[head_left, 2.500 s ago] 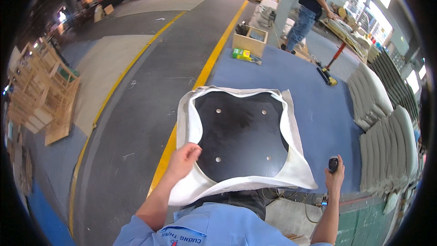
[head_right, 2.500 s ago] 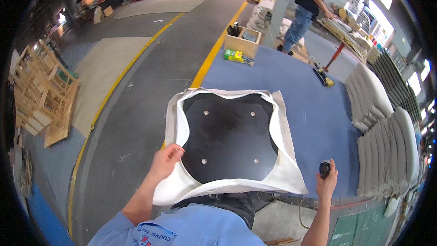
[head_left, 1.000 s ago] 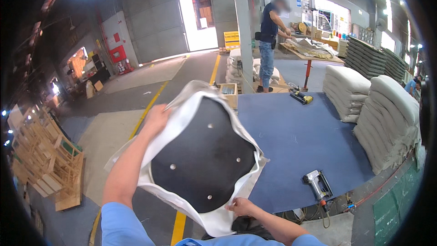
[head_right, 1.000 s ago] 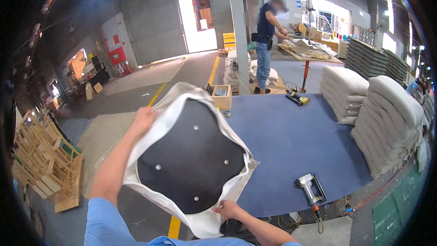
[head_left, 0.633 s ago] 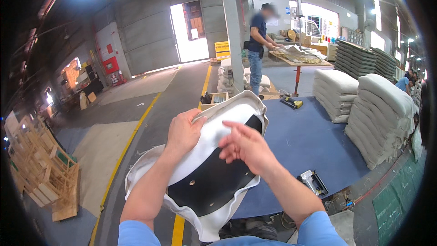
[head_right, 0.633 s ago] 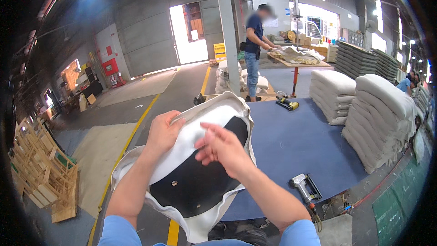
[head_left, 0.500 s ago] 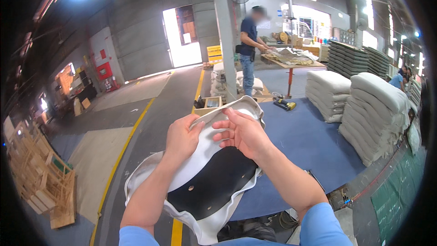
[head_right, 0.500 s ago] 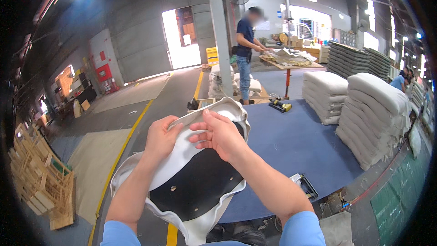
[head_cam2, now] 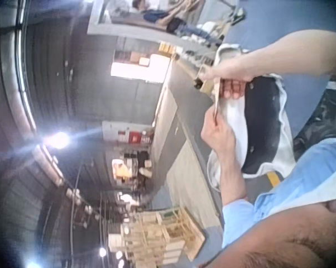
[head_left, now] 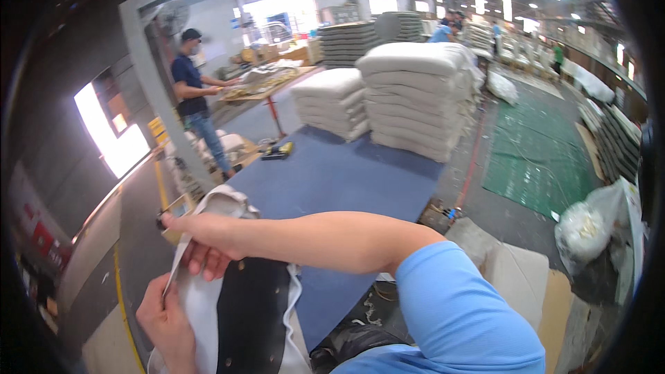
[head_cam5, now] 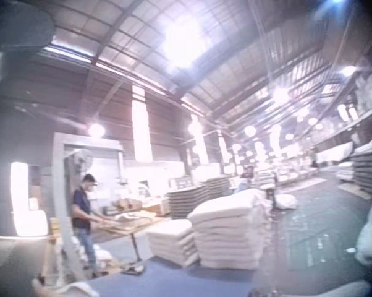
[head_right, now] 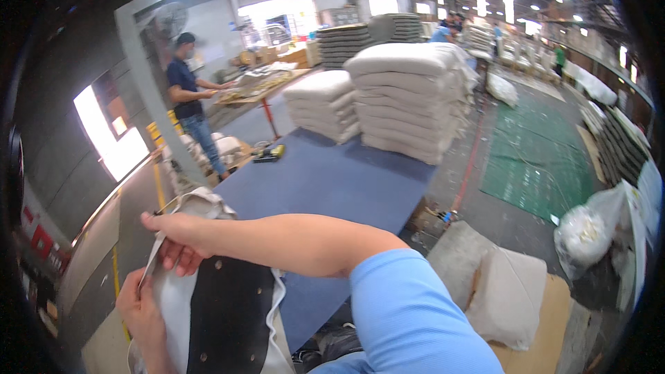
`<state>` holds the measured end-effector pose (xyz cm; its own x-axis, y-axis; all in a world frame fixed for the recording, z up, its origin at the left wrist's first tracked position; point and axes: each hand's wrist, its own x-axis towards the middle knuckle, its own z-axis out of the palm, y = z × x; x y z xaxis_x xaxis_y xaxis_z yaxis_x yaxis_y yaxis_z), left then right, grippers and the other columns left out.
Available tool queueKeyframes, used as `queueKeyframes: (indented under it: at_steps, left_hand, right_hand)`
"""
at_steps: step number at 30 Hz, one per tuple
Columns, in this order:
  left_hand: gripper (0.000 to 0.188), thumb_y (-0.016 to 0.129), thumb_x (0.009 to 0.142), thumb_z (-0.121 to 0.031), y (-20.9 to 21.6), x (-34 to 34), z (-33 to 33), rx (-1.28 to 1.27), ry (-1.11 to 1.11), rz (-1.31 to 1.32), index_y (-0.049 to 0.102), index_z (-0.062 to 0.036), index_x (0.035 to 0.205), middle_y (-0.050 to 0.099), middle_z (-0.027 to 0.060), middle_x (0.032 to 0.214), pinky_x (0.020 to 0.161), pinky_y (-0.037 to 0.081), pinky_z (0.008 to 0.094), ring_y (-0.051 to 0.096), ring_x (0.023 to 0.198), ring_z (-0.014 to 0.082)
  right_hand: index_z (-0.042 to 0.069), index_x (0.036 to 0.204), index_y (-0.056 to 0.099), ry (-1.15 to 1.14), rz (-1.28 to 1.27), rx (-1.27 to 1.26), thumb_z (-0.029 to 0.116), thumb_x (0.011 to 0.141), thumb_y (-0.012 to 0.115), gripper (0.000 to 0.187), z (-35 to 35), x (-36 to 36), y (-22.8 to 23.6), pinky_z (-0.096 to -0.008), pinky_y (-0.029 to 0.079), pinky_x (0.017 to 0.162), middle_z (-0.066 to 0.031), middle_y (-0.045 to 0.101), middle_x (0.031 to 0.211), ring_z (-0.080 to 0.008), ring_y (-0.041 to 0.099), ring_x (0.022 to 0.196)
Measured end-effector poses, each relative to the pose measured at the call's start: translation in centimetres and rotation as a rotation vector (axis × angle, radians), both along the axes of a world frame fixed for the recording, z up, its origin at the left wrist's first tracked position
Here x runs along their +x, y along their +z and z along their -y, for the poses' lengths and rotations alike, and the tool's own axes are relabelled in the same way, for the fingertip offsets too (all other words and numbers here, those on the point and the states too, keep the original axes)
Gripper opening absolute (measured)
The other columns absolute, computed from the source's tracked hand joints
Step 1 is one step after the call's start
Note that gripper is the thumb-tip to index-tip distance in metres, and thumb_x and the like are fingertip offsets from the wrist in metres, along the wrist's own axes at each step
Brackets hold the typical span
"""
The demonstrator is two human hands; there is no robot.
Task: The person places a white fabric cover over a black foam cushion, folds the edges, and uses a staple gun to secure the fabric. The person repeats this process for multiple cushions, stacking the finished pillows on a nearby table.
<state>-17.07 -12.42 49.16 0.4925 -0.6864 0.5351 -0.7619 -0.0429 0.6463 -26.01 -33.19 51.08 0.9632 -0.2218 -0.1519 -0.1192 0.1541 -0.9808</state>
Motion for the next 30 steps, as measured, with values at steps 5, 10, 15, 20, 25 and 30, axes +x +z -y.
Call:
queueKeyframes:
  at_steps: [5, 10, 15, 20, 25, 30]
  left_hand:
    - [0.024, 0.065, 0.102, -0.015, -0.5, -0.9, -0.5, -0.004, -0.034, 0.264, 0.068, -0.0011, 0.122, 0.071, 0.0124, 0.091, 0.079, 0.054, 0.0363, 0.069, 0.087, 0.0236]
    - [0.030, 0.067, 0.102, -0.010, 0.0, -1.7, -1.7, 0.096, -0.088, 0.179, 0.067, -0.0011, 0.130, 0.069, 0.0140, 0.105, 0.082, 0.053, 0.0344, 0.066, 0.093, 0.0223]
    - [0.070, 0.079, 0.092, -0.026, 4.1, -2.1, -3.2, 0.394, -0.130, 0.490, 0.050, -0.0038, 0.152, 0.048, 0.0249, 0.150, 0.106, 0.045, 0.0467, 0.051, 0.131, 0.0379]
    - [0.081, 0.080, 0.090, -0.031, 7.2, -1.8, -1.9, 0.456, -0.353, 0.747, 0.044, 0.0079, 0.151, 0.058, 0.0255, 0.142, 0.111, 0.044, 0.0425, 0.058, 0.131, 0.0348]
    - [0.133, 0.087, 0.079, -0.055, 6.1, -2.9, 3.2, 0.749, -0.312, 0.526, 0.007, 0.0138, 0.160, 0.033, 0.0393, 0.156, 0.118, 0.040, 0.0494, 0.040, 0.146, 0.0505]
    - [0.119, 0.083, 0.084, -0.038, 3.0, -2.0, 2.3, 0.687, -0.151, 0.199, 0.007, 0.0022, 0.166, 0.049, 0.0343, 0.145, 0.110, 0.047, 0.0497, 0.054, 0.132, 0.0486]
  right_hand:
    - [-0.006, 0.108, 0.065, 0.033, -0.019, 0.021, 0.050, 0.111, 0.033, 0.065, 0.5, -0.5, -0.7, -0.0473, 0.059, 0.055, -0.0178, 0.068, 0.075, -0.0306, 0.068, 0.054]
    - [-0.009, 0.112, 0.059, 0.002, 0.099, 0.028, 0.040, 0.112, 0.038, 0.054, 0.3, -1.3, -2.5, -0.0469, 0.060, 0.050, -0.0190, 0.068, 0.074, -0.0313, 0.069, 0.052]
    - [-0.013, 0.115, 0.056, -0.121, 0.277, 0.018, 0.039, 0.111, 0.042, 0.054, -0.5, -2.2, -4.2, -0.0429, 0.057, 0.039, -0.0172, 0.066, 0.066, -0.0298, 0.066, 0.044]
    - [-0.008, 0.105, 0.062, -0.099, 0.280, -0.088, 0.044, 0.112, 0.043, 0.055, -2.0, -1.5, -3.4, -0.0352, 0.056, 0.042, -0.0117, 0.065, 0.061, -0.0243, 0.065, 0.043]
    - [-0.005, 0.091, 0.067, -0.247, 0.306, -0.093, 0.048, 0.111, 0.043, 0.062, -1.4, -3.7, -5.3, -0.0348, 0.051, 0.040, -0.0132, 0.067, 0.063, -0.0224, 0.064, 0.043]
    - [0.000, 0.097, 0.062, -0.253, 0.394, 0.018, 0.045, 0.112, 0.046, 0.050, -2.6, -3.9, -5.9, -0.0301, 0.047, 0.038, -0.0079, 0.062, 0.061, -0.0171, 0.058, 0.042]
